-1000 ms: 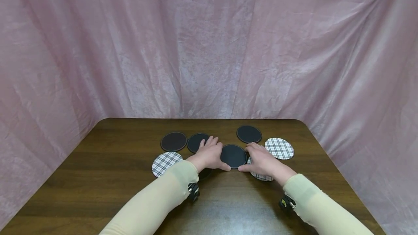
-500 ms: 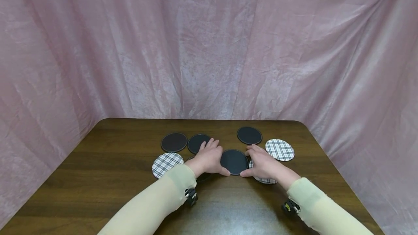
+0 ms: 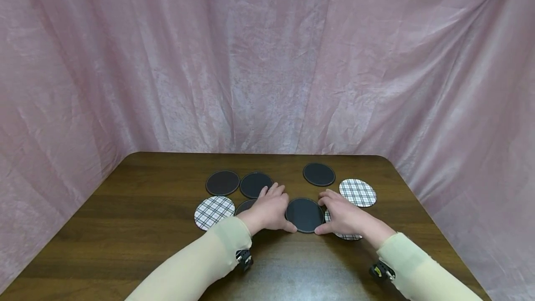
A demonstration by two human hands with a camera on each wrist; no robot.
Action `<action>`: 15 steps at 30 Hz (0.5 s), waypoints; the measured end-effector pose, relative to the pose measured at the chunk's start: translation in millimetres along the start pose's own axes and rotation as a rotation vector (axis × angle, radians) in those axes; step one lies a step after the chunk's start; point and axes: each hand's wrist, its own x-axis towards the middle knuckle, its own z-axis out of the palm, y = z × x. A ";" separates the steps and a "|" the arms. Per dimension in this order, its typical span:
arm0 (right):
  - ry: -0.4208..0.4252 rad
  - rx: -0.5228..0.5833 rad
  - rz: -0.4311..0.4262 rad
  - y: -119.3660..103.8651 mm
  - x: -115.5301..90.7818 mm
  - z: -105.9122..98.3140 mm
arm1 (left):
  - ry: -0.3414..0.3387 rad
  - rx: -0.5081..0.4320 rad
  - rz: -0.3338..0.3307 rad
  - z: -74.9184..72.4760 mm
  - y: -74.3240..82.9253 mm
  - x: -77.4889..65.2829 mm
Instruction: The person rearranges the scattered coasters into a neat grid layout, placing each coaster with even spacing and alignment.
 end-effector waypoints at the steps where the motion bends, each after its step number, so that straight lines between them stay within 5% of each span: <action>1: -0.001 -0.002 0.002 0.4 -0.8 0.0 | 0.000 0.000 0.002 0.0 0.9 -0.5; 7: -0.005 0.004 0.003 1.7 -3.9 0.0 | 0.002 -0.014 -0.001 3.3 1.9 2.1; 12: -0.015 0.011 0.016 2.6 -4.6 0.1 | 0.032 -0.032 0.023 22.0 -9.7 15.1; 15: -0.012 0.007 0.017 3.2 -4.3 0.8 | 0.014 -0.044 0.014 16.1 -6.1 11.3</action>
